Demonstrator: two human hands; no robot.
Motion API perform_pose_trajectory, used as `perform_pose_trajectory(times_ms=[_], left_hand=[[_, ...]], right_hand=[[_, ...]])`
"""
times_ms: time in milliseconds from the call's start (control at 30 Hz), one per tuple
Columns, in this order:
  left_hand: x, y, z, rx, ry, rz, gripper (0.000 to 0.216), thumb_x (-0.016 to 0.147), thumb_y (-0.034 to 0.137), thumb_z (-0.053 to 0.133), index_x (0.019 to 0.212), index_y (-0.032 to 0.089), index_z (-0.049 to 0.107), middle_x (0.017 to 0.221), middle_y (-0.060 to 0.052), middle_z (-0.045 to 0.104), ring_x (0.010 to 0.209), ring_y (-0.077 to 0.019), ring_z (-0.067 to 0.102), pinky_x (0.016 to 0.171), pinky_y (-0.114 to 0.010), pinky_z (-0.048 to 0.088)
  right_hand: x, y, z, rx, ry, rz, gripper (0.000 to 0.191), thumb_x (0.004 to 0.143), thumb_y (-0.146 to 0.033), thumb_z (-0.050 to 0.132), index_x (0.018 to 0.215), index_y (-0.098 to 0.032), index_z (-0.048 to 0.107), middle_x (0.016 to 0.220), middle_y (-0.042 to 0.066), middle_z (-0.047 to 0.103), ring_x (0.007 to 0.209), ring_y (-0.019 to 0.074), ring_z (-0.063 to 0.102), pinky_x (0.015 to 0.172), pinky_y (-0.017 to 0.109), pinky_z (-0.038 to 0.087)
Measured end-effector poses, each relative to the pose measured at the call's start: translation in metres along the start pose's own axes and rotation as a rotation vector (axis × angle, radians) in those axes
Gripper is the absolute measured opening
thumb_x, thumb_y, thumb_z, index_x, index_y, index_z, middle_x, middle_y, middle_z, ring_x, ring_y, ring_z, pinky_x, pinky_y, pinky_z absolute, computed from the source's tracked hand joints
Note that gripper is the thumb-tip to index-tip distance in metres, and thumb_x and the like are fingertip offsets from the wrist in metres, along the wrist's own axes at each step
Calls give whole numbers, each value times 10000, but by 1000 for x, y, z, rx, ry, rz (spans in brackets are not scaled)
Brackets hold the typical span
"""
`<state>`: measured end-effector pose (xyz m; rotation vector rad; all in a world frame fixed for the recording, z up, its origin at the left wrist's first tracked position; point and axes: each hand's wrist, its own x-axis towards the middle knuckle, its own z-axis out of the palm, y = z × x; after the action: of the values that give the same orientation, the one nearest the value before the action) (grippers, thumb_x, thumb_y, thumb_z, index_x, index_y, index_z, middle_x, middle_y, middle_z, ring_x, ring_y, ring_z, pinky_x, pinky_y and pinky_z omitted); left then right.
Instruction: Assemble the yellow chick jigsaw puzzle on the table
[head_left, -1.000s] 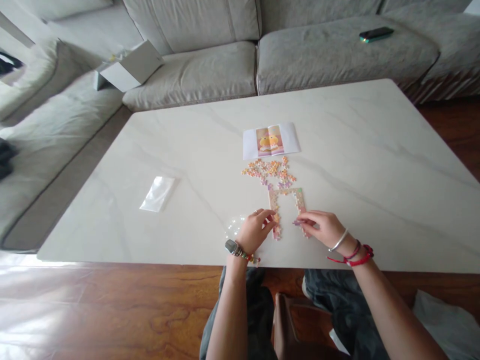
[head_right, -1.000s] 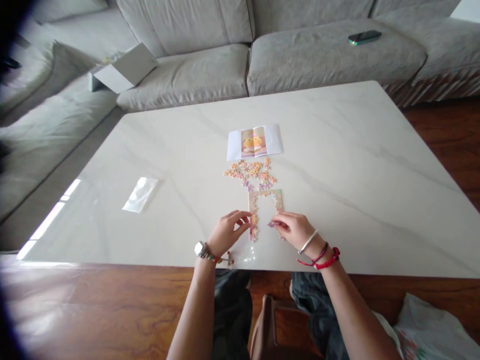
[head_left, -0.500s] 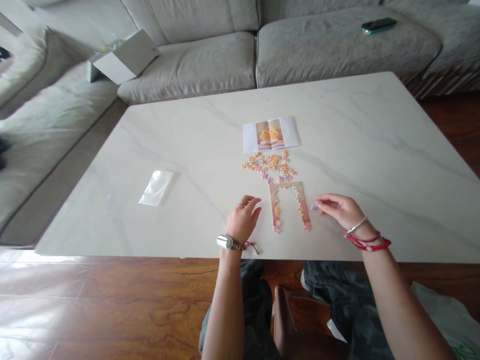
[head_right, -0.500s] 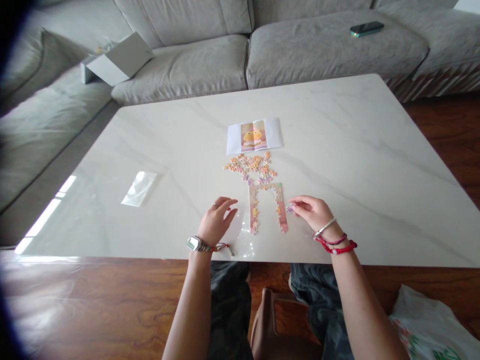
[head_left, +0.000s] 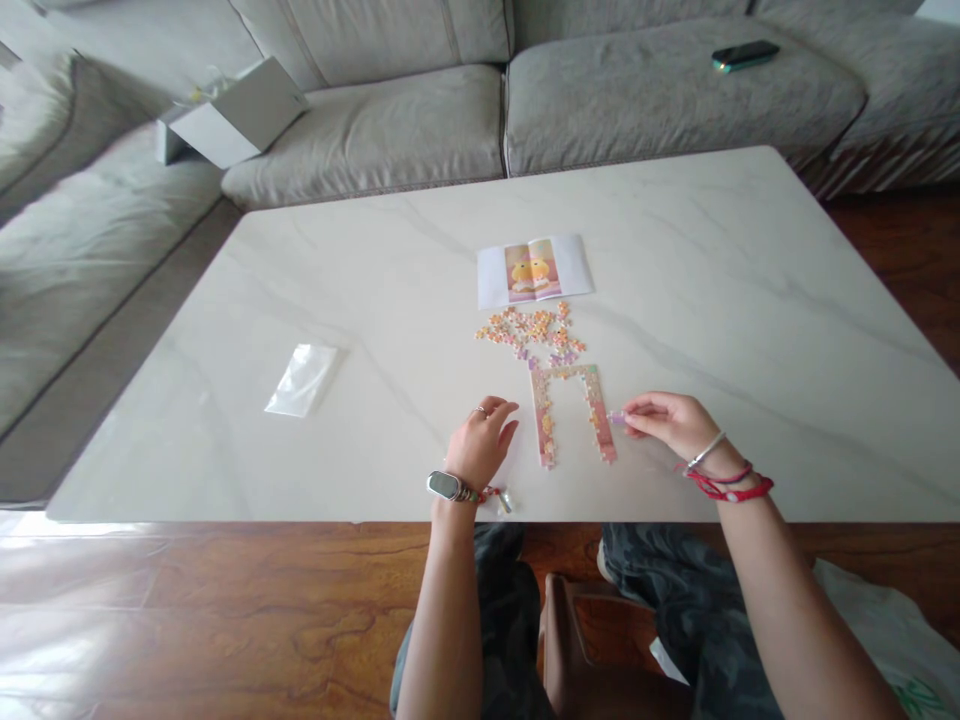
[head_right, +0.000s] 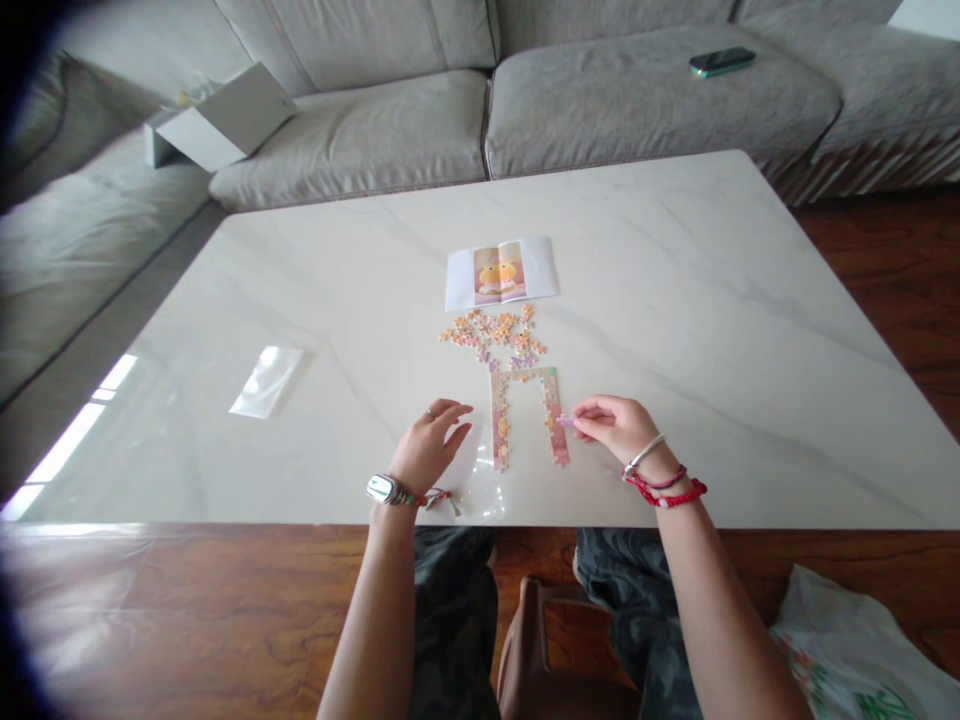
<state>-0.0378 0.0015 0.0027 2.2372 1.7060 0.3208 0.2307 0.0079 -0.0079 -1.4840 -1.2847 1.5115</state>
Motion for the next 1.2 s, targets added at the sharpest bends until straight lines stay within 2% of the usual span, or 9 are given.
perform_pose_trajectory(times_ms=[300, 500, 600, 700, 833, 933, 1200], left_hand=[[0, 0, 0, -8, -22, 7, 229, 805, 254, 397, 999, 234, 517, 1035, -31, 512, 782, -113, 556, 700, -248, 467], [-1, -2, 1, -3, -29, 18, 234, 809, 254, 386, 1002, 227, 516, 1029, -31, 516, 782, -117, 553, 694, -252, 469], [-1, -3, 3, -13, -34, 56, 242, 809, 255, 388, 1017, 229, 510, 1027, -34, 519, 810, -127, 547, 724, -273, 465], [0, 0, 4, -33, -20, 126, 254, 801, 246, 406, 1037, 223, 500, 1036, -43, 523, 902, -151, 519, 787, -309, 443], [-1, 4, 2, -68, -15, 230, 273, 781, 221, 447, 1050, 241, 492, 1128, -32, 496, 1045, -176, 441, 860, -359, 396], [-2, 5, 0, -95, -46, 269, 288, 770, 192, 461, 1049, 253, 493, 1142, -18, 500, 1080, -171, 419, 859, -353, 393], [-4, -1, 2, -83, -51, 244, 272, 768, 183, 458, 1029, 240, 506, 1078, -12, 546, 1022, -154, 468, 846, -325, 397]], right_hand=[[-2, -4, 0, -37, 3, -2, 274, 592, -359, 636, 739, -134, 586, 646, 44, 645, 580, 155, 614, 596, 298, 523], [-4, -11, -2, -96, 24, -77, 222, 604, -336, 624, 692, -143, 561, 667, 30, 623, 622, 142, 600, 605, 269, 503], [-12, -12, 16, -113, -77, -70, 201, 621, -324, 609, 696, -145, 557, 657, 26, 622, 620, 132, 596, 605, 253, 500], [-22, -10, 51, -109, -217, 22, 187, 645, -325, 585, 707, -151, 555, 585, 9, 608, 534, 116, 588, 520, 226, 499], [-30, -4, 89, -122, -195, 66, 148, 652, -307, 578, 683, -164, 554, 552, -7, 596, 488, 111, 587, 463, 208, 492], [-29, 0, 99, -104, -156, 69, 140, 646, -296, 584, 659, -163, 540, 551, -8, 587, 499, 121, 597, 469, 218, 498], [-26, 0, 101, -32, -159, 127, 184, 631, -315, 603, 686, -147, 548, 541, -2, 590, 504, 119, 596, 464, 217, 501]])
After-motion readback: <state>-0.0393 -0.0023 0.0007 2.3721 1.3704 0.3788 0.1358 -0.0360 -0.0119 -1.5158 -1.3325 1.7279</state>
